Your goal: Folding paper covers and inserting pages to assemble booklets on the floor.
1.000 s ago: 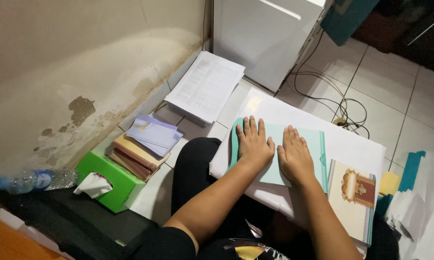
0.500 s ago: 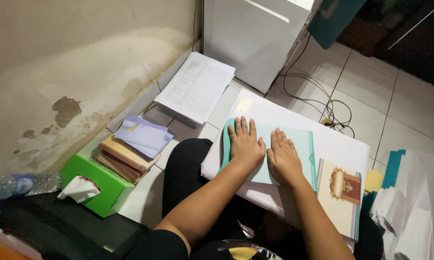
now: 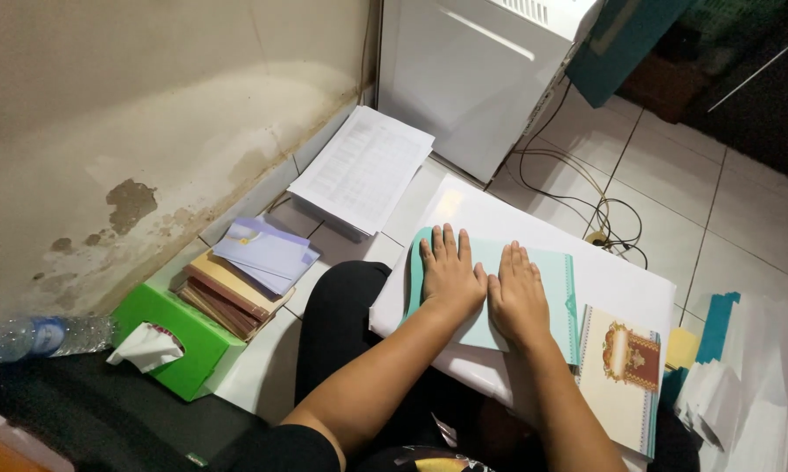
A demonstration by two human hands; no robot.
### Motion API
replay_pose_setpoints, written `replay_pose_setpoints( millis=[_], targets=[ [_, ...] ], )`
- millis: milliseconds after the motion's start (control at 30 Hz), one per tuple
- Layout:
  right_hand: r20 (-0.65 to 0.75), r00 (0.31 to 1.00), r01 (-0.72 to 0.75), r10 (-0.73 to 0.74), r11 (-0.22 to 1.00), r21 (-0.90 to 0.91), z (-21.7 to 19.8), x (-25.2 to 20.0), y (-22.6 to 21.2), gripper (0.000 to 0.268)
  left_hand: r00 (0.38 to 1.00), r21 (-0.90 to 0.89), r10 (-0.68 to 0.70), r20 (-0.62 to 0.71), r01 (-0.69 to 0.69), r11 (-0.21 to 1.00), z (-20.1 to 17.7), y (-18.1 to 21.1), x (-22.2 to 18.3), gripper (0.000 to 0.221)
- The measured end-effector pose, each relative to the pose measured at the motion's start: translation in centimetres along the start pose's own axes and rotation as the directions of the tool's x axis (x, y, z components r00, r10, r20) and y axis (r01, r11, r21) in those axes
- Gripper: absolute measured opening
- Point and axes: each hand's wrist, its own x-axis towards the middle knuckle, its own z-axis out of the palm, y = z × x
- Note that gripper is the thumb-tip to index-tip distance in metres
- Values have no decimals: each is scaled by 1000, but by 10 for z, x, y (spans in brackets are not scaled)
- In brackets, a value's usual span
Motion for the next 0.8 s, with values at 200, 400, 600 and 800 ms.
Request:
replay_pose_setpoints(
  millis=[200, 400, 600, 800],
  targets=[
    [25, 1000, -6, 6, 1000, -4, 5, -29, 5, 63, 999, 4, 46, -14, -46, 999, 8, -3, 3, 71],
    [33, 999, -1, 0, 1000, 16, 3, -31, 7, 63, 990, 8, 138, 36, -139, 990, 11, -9, -29, 67],
    [31, 999, 4, -5, 999, 36, -7, -36, 0, 63, 984, -42, 130, 125, -125, 991, 11, -15, -73, 69],
    [52, 999, -18, 17, 999, 34, -9, -35, -2, 63, 989, 4, 76, 125, -77, 997, 22, -14, -27, 77]
  ],
)
